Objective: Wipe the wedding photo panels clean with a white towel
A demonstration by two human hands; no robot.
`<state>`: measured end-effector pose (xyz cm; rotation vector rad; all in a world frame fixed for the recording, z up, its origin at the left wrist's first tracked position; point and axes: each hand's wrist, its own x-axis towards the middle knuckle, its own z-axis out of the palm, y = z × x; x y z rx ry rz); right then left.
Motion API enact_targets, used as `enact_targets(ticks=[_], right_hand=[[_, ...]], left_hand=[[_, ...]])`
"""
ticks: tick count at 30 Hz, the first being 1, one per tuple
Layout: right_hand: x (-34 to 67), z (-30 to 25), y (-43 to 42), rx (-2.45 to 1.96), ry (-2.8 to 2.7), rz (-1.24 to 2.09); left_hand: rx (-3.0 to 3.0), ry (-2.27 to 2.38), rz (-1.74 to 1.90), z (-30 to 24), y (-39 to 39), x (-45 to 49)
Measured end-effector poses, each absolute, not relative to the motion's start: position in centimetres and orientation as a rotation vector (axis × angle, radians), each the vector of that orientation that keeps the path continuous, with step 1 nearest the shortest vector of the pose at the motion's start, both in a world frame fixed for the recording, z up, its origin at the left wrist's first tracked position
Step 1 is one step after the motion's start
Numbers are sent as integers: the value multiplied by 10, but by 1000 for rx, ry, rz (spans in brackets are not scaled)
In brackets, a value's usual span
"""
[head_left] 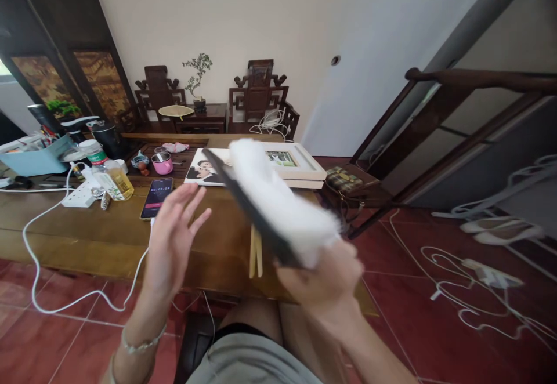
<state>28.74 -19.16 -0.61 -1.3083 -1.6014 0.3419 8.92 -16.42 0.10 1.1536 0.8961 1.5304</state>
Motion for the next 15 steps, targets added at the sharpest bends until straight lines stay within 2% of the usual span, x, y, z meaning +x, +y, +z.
enact_targets(ticks=[2,4,7,11,15], right_hand=[[300,9,-187,-1324,-1293,141],[312,21,-180,-1160,-1008,39],[325,25,-167,-898,-739,200],[331,4,-158,-914,-530,515],[339,-23,-161,-978,-458,791]], left_hand=[[1083,1105,1455,-32,-154,93],[991,1285,1330,-61,-150,96],[918,1222,1297,-82,-157,105],[835,869,1193,-80,-170,126],[618,1028,1356,-80,-165,133]])
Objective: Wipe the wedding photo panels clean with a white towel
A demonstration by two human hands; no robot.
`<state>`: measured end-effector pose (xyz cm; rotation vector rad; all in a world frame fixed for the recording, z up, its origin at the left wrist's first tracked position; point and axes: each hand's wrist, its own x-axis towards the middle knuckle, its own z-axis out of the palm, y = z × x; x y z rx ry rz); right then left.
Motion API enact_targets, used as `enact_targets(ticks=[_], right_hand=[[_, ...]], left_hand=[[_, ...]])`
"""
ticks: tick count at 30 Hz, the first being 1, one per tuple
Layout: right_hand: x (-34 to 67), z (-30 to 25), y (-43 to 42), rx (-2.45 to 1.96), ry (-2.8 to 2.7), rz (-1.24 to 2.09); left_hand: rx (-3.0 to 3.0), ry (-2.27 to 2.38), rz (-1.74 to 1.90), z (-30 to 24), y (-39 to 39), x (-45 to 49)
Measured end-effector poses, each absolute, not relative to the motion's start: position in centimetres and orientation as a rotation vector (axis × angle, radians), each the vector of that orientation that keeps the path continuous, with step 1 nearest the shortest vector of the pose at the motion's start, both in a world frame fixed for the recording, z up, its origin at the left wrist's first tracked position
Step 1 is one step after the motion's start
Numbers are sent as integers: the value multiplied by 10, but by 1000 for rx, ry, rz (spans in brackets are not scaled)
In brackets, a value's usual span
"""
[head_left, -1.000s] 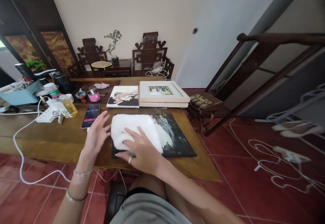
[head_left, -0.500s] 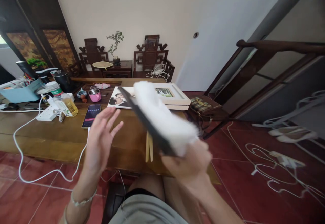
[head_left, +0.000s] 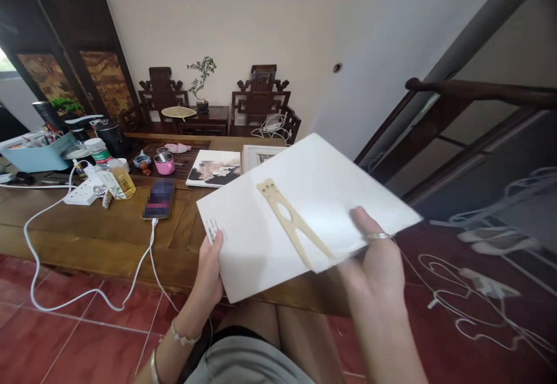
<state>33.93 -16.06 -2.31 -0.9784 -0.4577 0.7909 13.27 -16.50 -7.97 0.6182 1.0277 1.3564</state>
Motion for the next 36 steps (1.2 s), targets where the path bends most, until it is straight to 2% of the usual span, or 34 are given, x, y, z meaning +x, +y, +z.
enact_targets(ticks=[5,10,15,19,22,36], right_hand=[[367,-38,-164,-980,-453,802],[387,-38,-168,-1102,-527,172],[411,-53,-169,-1568,-1191,-175],[419,-71,-159,-1347,-1940,-277],[408,-80,-152,-1136,-2227,-353],[379,-103,-146,-1053,-2430,-337]], left_hand=[[618,1118,1343,-77,-144,96],[625,1106,1186,-68,-126,64],[675,1100,1102,-74,-114,60],[723,1110,1051,-80,-107,58],[730,1123,1005,-82,-103,55],[784,1264,935,-78,-93,54]])
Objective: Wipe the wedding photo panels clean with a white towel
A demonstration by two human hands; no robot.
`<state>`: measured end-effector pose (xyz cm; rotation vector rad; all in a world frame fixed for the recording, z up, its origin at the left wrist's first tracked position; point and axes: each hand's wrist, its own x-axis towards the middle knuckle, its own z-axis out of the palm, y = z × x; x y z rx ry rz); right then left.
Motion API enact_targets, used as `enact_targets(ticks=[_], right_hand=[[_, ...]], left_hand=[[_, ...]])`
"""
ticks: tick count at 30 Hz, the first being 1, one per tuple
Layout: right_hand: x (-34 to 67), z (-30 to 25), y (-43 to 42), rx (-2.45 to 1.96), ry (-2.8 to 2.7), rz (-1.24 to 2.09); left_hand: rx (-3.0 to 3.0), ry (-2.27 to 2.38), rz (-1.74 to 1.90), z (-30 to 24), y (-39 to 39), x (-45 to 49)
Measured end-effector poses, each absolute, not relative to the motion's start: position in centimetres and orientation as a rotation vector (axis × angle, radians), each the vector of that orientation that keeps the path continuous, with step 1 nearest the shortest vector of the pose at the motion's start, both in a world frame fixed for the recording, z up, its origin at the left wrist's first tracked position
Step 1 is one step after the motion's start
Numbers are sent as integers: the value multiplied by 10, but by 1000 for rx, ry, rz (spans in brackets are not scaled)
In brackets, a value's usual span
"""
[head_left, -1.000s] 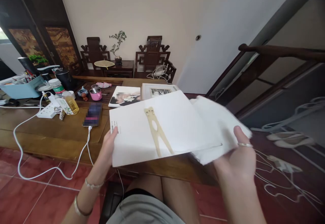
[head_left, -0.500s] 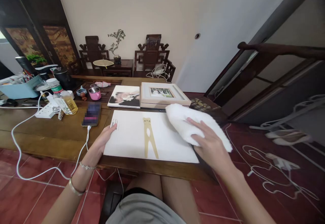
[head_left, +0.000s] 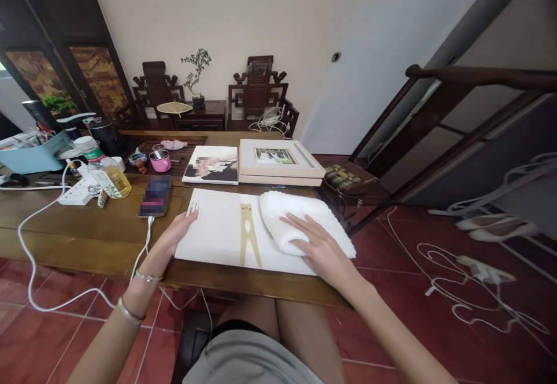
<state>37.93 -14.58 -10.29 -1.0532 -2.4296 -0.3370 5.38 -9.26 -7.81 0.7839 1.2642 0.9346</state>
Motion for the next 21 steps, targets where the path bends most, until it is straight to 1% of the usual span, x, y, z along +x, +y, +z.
enact_targets(ticks=[3,6,9,12,17,21], right_hand=[[380,-103,-143,-1055,-2449,-308],[381,-104,-140,-1057,-2454,-273],[381,-106,-136,-1055,-2439,-237],[382,-109,-131,-1056,-2425,-212],[383,-114,-127,-1066,-2399,-192],[384,-114,-129,-1072,-2404,-164]], left_hand=[[1022,1365,870,-71,-93,52],[1409,1608,781,-66,-93,48],[1773,1809,663,-65,-91,47],[1997,1913,531,-67,-91,50],[2189,1978,334,-69,-95,54],[2365,1895,437,-82,-97,54]])
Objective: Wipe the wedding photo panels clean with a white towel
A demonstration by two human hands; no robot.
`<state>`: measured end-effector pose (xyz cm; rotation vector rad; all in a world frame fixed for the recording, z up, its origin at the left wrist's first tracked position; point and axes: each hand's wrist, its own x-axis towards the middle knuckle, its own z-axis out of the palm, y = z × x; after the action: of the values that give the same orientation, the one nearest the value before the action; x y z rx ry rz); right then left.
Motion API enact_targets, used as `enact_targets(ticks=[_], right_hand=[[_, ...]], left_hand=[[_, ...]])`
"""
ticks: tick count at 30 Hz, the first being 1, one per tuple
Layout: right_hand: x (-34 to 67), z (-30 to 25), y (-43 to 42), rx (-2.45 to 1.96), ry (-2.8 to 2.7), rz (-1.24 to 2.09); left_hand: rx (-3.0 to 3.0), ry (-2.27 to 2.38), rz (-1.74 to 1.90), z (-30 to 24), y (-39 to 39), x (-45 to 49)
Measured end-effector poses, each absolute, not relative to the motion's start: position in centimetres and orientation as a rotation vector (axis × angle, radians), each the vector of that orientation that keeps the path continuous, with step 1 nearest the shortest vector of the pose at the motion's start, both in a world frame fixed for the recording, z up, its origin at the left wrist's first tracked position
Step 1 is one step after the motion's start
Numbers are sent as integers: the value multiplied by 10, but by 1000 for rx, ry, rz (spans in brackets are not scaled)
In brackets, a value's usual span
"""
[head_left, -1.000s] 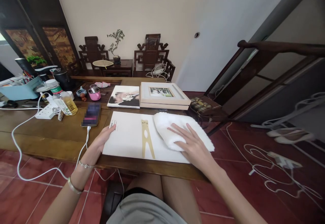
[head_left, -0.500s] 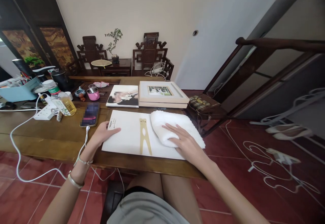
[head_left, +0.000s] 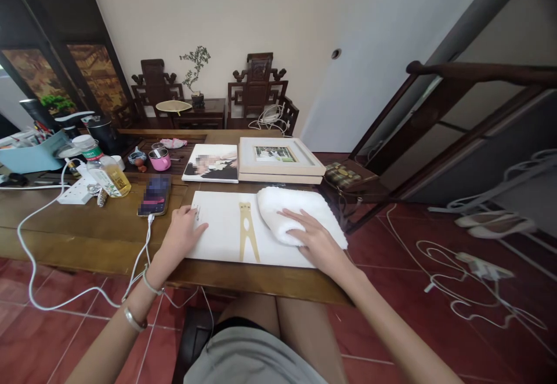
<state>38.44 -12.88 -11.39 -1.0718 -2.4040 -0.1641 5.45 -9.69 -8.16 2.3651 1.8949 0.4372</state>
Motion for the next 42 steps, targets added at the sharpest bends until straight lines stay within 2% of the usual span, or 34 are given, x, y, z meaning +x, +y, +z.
enact_targets(ticks=[6,15,26,37,42], right_hand=[[384,-106,-122,-1073,-2445,-58],[365,-89,-94,-1187,-2507,19],[365,-60,-195,-1209,-2634,129],[365,-80,-85,-1300,-2479,44],[361,-79,-93,-1295,-2442,41]], left_hand=[[2578,1458,452,-100,-90,56],[2513,1498,476,-105,-83,59],[2505,1438,487,-107,-78,59],[2511,1409,535,-110,-73,57],[2490,1432,593,-112,-72,57]])
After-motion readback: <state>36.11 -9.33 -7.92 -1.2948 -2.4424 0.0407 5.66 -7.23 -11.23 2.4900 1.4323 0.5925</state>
